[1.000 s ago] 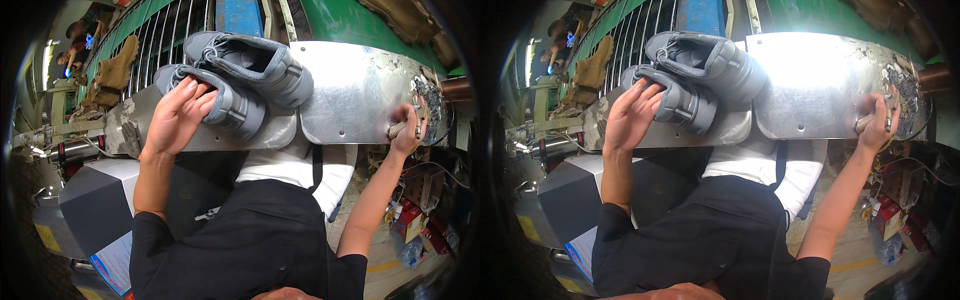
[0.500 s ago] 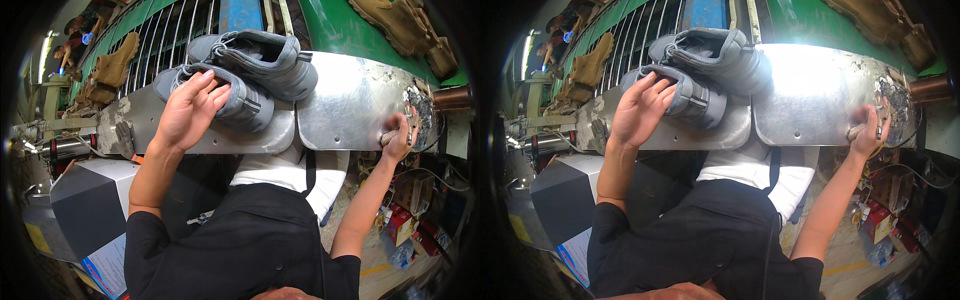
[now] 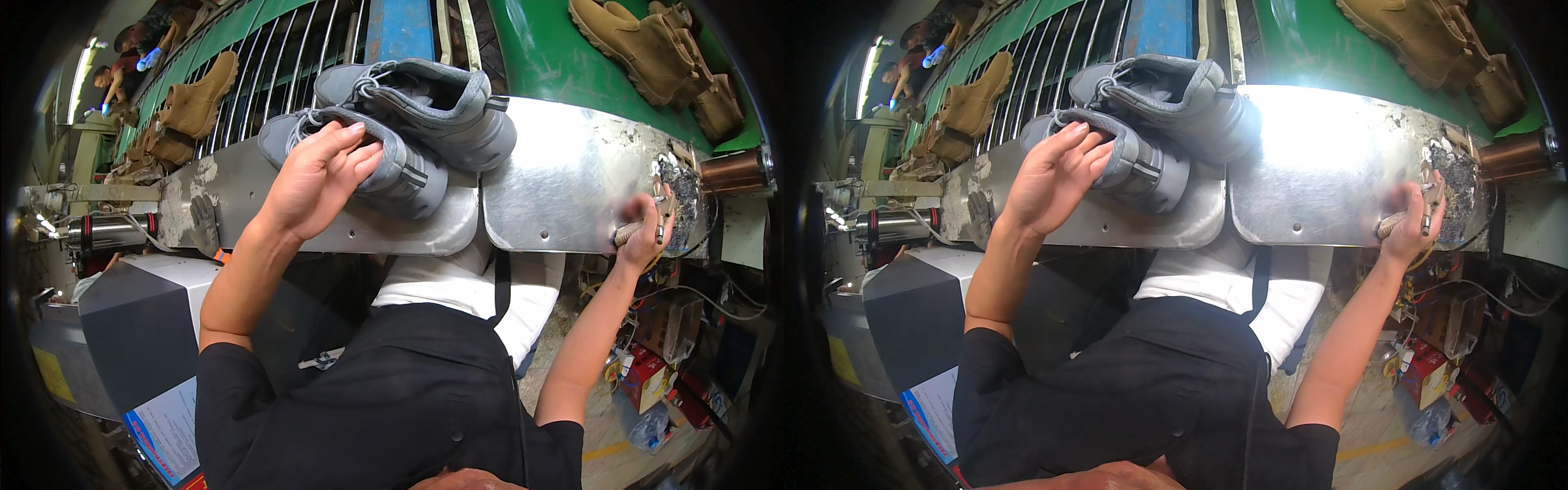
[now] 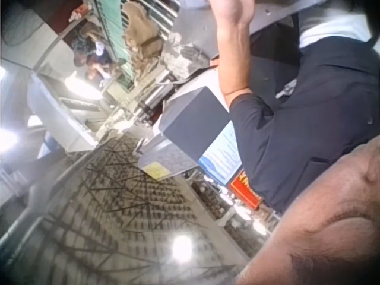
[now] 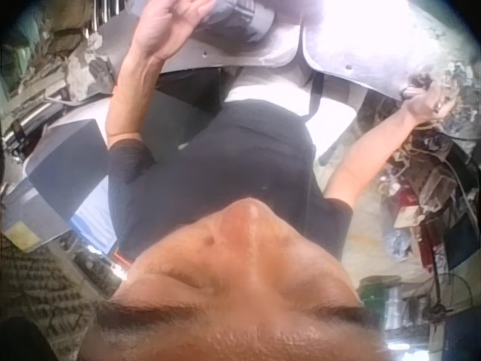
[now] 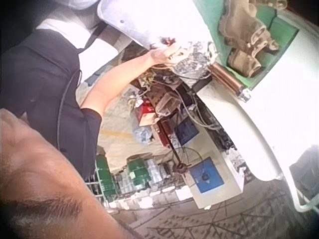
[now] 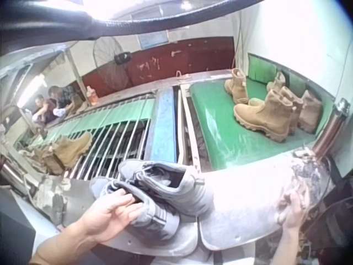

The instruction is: The person applies adhesive to the edges of several boot soles and shoe uppers using a handheld applicator, then places the items onto a conveyor belt.

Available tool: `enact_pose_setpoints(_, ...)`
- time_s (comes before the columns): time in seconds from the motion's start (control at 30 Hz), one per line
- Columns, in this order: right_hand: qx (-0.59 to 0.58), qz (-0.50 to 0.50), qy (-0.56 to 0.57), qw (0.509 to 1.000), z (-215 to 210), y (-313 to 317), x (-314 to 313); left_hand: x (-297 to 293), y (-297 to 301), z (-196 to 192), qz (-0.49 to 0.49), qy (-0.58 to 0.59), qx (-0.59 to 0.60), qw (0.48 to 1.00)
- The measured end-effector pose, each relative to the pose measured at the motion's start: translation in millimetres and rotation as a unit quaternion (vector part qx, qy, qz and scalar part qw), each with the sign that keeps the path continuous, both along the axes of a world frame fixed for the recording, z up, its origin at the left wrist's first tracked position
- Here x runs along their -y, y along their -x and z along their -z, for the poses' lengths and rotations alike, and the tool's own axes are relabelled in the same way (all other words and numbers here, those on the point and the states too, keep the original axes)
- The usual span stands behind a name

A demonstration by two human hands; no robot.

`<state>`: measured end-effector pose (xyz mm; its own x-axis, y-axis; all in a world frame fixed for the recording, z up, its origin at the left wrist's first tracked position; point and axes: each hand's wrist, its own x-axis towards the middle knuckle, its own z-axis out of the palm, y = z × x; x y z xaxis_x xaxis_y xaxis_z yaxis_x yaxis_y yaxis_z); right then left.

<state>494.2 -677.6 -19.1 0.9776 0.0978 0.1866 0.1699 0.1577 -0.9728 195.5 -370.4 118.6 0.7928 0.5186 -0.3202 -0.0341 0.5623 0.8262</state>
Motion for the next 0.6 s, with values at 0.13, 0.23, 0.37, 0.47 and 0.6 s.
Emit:
enact_pose_setpoints(0.13, 0.011, -0.015, -0.013, 1.0, 7, -5, 5, -7, -2, -7, 0.059, -0.027, -0.052, 0.997)
enact_pose_setpoints(0.23, 0.025, -0.006, -0.018, 1.0, 5, -3, 1, -11, -5, -24, 0.123, -0.042, -0.123, 0.984)
enact_pose_setpoints(0.37, 0.031, -0.007, 0.0, 0.999, 4, -3, 1, -29, 1, -22, 0.2, -0.068, -0.225, 0.951)
enact_pose_setpoints(0.47, 0.04, -0.014, 0.0, 0.999, 3, -4, 3, -32, -9, -16, 0.212, -0.085, -0.284, 0.931)
enact_pose_setpoints(0.6, 0.022, -0.033, -0.022, 0.999, -5, 4, -1, -24, -25, -23, 0.223, -0.078, -0.345, 0.909)
